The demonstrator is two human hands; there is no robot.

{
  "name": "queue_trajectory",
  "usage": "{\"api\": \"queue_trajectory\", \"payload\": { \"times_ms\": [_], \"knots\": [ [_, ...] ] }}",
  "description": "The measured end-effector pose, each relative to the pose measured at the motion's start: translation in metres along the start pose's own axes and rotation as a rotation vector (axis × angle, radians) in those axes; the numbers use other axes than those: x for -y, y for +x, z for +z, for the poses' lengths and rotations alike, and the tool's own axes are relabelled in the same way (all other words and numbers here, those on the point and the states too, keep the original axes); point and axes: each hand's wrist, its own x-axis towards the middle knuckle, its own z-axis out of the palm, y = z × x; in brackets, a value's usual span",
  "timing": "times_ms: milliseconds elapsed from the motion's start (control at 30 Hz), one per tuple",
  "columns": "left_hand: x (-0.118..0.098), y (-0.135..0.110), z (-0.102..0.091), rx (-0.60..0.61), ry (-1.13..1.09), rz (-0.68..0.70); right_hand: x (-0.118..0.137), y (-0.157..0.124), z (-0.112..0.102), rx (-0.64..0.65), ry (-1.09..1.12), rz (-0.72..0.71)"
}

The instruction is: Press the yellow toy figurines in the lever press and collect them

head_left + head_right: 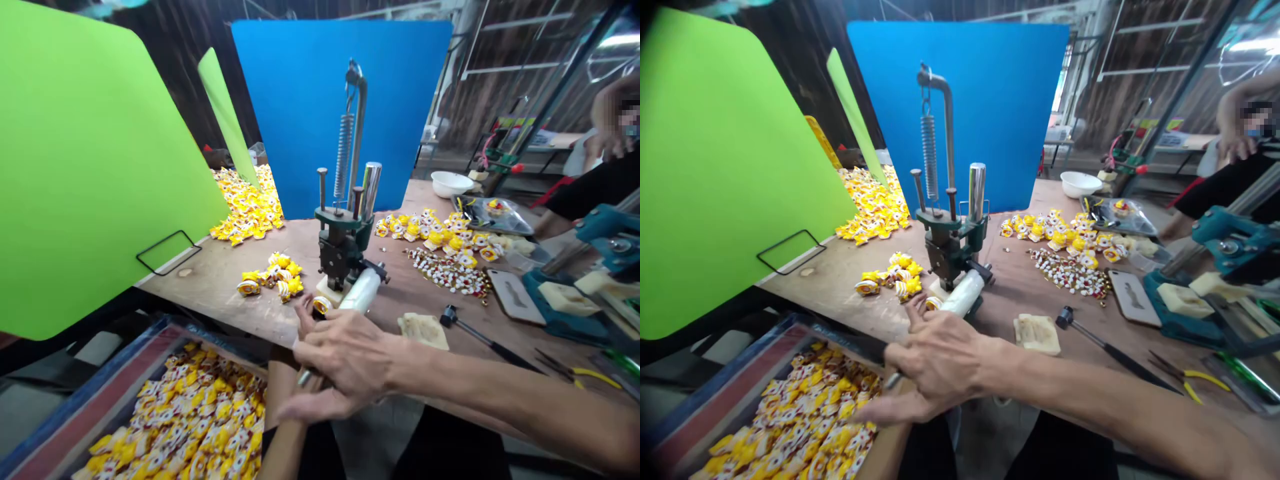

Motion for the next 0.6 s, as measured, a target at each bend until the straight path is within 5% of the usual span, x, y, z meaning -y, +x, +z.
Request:
{"api": "queue_trajectory", "payload": {
  "times_ms": [67,133,233,333,400,500,600],
  "knots": [
    [-0.004,0.004,-0.002,-0.047,-0.095,0.103,0.005,0.017,-0.037,-0.154,0.054,-0.054],
    [-0.011,0.012,-0.003,-0.082,-0.123,0.14,-0.007,0.026,-0.092,-0.493,0.218,0.002],
    [-0.022,0.021,-0.009,-0.086,-0.074,0.111,-0.071,-0.003,-0.156,-0.721,0.343,0.261],
    [-0.02,0.016,-0.027,-0.106,-0.057,0.034,-0.164,-0.059,-0.185,-0.653,0.036,0.602],
    [-0.005,0.01,-0.041,-0.202,-0.021,-0.021,-0.217,-0.077,-0.203,-0.679,-0.422,0.634],
    [0.029,0.011,-0.057,-0.311,0.146,-0.043,-0.266,-0.053,-0.237,-0.654,-0.741,0.575],
    [0.056,0.031,-0.059,-0.238,0.279,0.071,-0.287,-0.006,-0.262,-0.557,-0.8,0.591]
  ]
}}
